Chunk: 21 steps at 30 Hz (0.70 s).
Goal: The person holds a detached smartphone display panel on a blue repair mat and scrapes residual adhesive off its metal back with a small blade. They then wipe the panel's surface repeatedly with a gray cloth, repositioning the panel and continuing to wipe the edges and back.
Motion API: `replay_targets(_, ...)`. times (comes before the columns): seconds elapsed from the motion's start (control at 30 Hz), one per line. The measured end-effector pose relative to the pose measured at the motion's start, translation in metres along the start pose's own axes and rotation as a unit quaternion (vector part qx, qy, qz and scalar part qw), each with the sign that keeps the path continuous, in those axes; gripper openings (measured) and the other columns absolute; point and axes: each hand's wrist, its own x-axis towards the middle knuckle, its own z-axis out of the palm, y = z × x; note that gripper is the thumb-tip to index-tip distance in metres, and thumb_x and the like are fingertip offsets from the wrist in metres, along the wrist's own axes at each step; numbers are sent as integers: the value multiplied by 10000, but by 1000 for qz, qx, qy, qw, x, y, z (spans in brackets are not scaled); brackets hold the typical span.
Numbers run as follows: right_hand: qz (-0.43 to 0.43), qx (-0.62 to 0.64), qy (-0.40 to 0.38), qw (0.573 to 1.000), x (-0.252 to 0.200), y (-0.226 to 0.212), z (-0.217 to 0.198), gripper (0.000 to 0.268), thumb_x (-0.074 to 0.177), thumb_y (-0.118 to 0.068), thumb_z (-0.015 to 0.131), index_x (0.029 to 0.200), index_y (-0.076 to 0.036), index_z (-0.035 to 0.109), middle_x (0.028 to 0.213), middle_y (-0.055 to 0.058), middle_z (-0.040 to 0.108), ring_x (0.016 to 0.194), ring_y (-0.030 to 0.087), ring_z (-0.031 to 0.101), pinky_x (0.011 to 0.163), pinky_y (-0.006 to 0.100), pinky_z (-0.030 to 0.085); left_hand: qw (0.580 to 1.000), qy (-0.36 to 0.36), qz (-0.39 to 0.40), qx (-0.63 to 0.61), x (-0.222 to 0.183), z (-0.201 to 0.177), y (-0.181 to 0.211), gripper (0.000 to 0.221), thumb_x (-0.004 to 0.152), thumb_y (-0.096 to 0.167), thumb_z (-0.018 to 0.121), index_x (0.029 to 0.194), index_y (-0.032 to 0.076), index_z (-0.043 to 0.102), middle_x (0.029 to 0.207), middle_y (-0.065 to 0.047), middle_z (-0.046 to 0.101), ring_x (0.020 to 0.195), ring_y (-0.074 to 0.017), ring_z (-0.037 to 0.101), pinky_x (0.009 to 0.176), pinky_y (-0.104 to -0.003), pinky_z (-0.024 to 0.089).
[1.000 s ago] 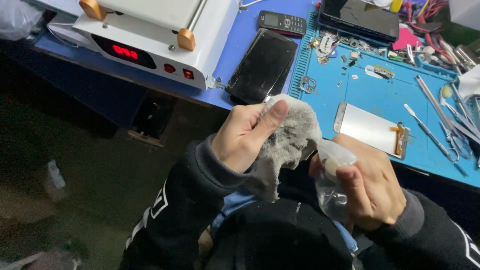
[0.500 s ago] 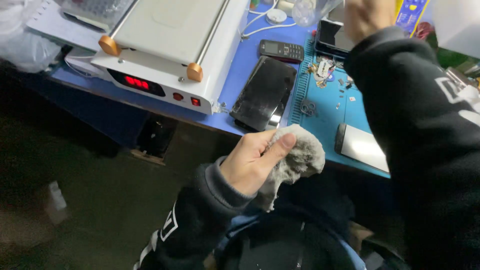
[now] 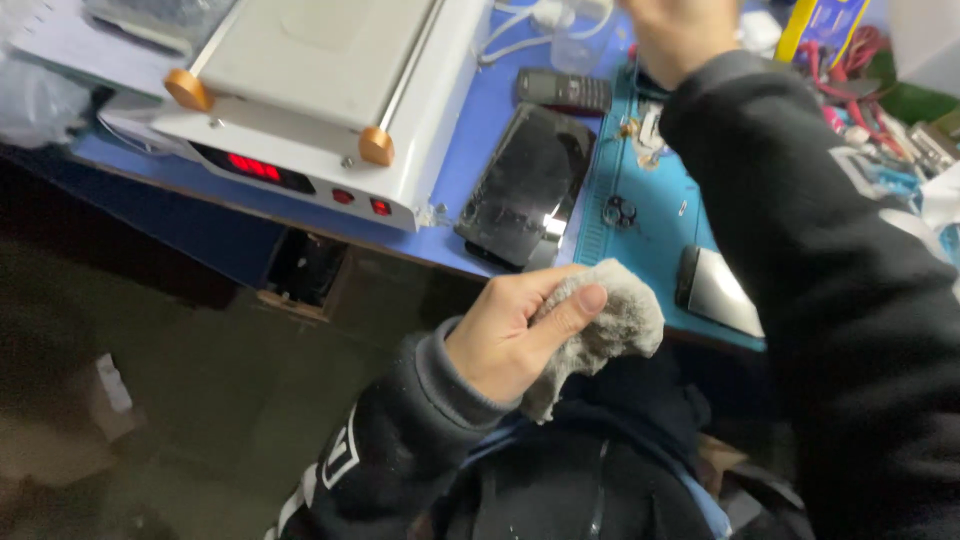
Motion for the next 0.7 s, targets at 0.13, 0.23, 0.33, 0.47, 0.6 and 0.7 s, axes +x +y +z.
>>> replay_targets(0.13, 63, 277, -4, 959, -60, -99, -118, 226, 1191, -148, 520, 1164, 70, 573, 911, 98, 512, 813, 167, 512, 720, 298, 438, 1000, 15, 17, -11, 1, 0, -11, 347, 1126, 275, 543, 1186, -35, 688, 1002, 4, 689, 929, -35, 585, 850, -212, 514)
replay_targets(0.23, 136, 422, -140, 885, -45, -213, -225, 302, 1056, -158, 498, 1269, 52, 535, 1207, 67, 617, 1168, 115, 585, 1029, 266, 466, 1000, 19, 20, -11, 4, 5, -21, 310, 1134, 261, 558, 1148, -22, 685, 980, 18, 670, 931, -24, 568, 847, -210, 510)
replay_targets(0.33, 214, 541, -245, 775, -98, -226, -217, 403, 1027, -187, 519, 1374, 19, 521, 1191, 56, 651, 1123, 104, 604, 944, 267, 507, 999, 12, 30, 3, 3, 12, -23, 283, 1119, 256, 578, 1132, -8, 678, 992, 30, 680, 939, -13, 585, 856, -203, 521)
replay_targets(0.47, 293, 538, -283, 738, -146, -224, -210, 372, 1007, -209, 570, 1326, -19, 598, 1076, 26, 700, 972, 70, 620, 811, 230, 524, 996, 39, 35, 72, 6, 19, -32, 258, 1098, 245, 617, 1095, -1, 692, 933, 22, 677, 872, -17, 579, 784, -203, 516)
replay_targets(0.6, 399, 596, -225, 659, -186, -219, -215, 276, 1056, -190, 602, 1226, 24, 637, 991, 26, 646, 886, 69, 573, 731, 229, 492, 999, 42, 15, 24, 12, 31, -46, 204, 1063, 206, 684, 1070, 2, 664, 934, -6, 697, 878, -36, 613, 798, -209, 537)
replay_targets(0.7, 430, 659, -200, 584, -216, -214, -220, 265, 1050, -219, 578, 1168, 15, 612, 981, 19, 652, 868, 71, 587, 734, 232, 518, 999, 26, -13, -15, 14, 38, -52, 195, 1031, 189, 702, 1075, 8, 649, 988, -24, 727, 911, -48, 662, 842, -214, 564)
